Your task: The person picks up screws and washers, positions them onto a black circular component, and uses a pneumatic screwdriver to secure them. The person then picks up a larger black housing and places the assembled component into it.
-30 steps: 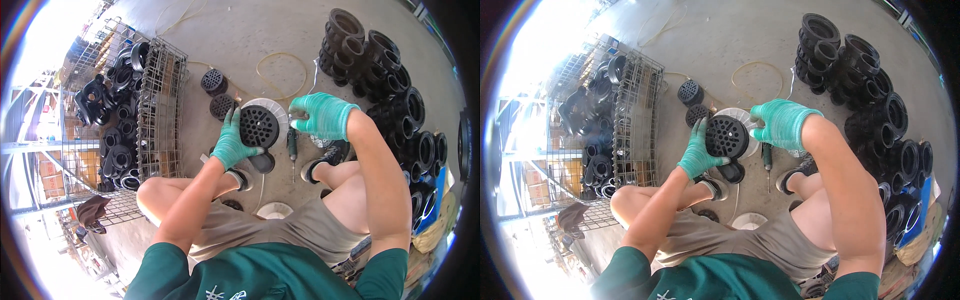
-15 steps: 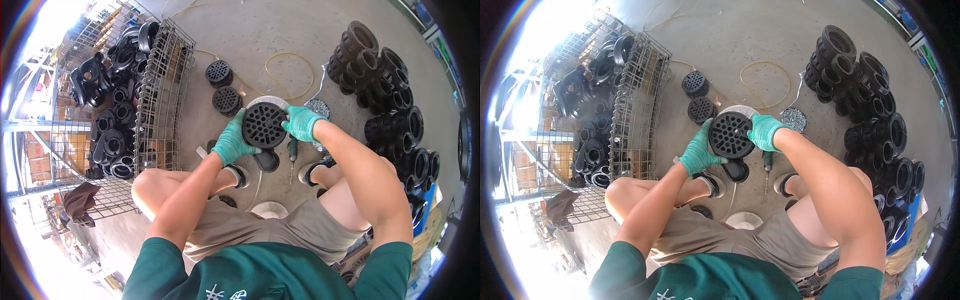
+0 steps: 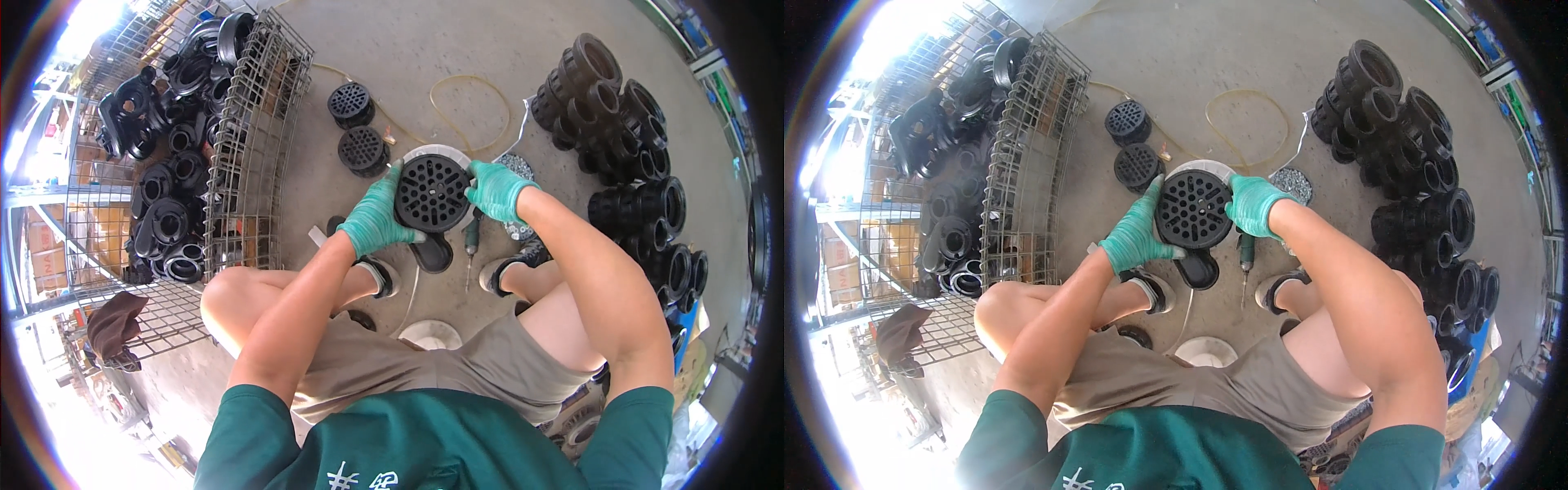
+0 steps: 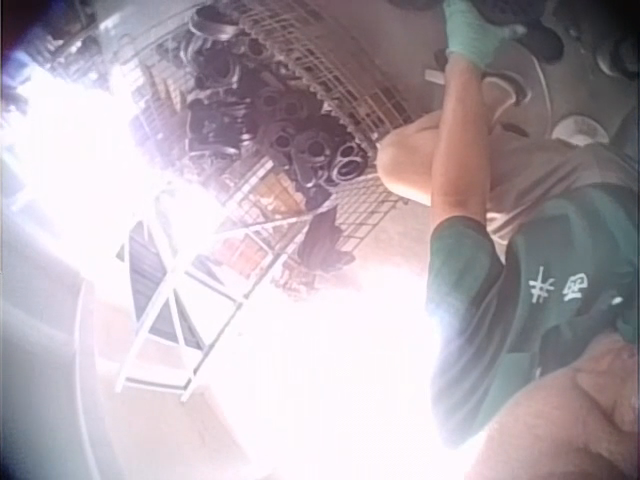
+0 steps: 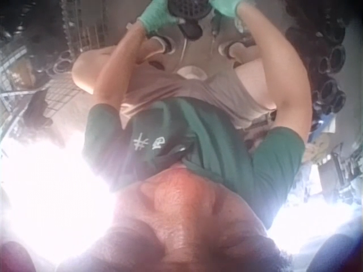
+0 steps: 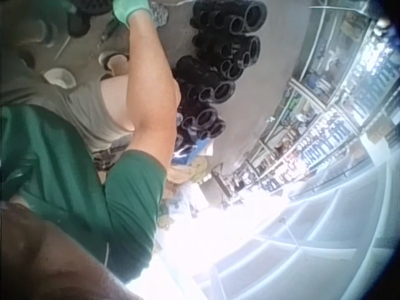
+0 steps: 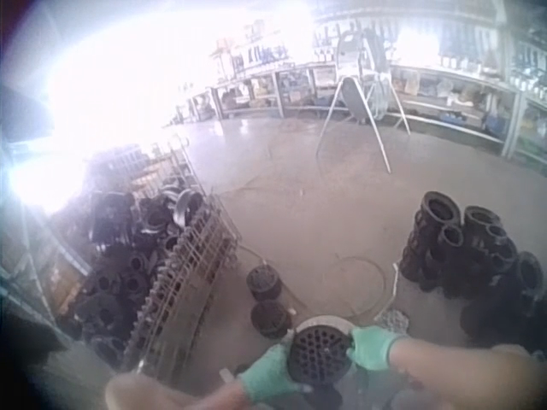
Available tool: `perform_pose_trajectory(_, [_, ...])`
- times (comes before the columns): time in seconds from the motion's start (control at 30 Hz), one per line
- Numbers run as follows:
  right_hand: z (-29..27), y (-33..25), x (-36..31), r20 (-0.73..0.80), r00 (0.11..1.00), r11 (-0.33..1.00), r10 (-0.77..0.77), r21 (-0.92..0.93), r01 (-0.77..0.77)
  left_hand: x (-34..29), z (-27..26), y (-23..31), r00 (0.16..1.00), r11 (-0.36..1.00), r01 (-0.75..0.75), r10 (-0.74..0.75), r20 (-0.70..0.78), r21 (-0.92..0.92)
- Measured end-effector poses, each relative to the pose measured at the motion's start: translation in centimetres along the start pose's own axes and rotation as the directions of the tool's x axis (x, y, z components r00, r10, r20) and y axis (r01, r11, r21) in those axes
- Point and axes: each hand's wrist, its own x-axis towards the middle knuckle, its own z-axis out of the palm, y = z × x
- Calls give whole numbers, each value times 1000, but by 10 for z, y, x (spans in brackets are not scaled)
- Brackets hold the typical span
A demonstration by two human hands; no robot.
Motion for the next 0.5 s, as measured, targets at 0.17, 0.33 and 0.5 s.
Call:
perform_pose_trajectory(0.17, [6, 3, 5, 46, 999, 999, 20, -30, -19, -1, 5, -3, 999, 997, 52, -51, 14, -54])
perform_pose_trajectory(0.33, [10, 6, 3, 38, 999, 998, -8, -61, 10, -2, 4, -8, 1000, 995, 8, -9, -4, -103])
perform_pose_trajectory(0.5, [10, 8, 4, 40, 999, 998, -29, -52, 31, -3, 1, 3, 1000, 994, 26, -26, 6, -104])
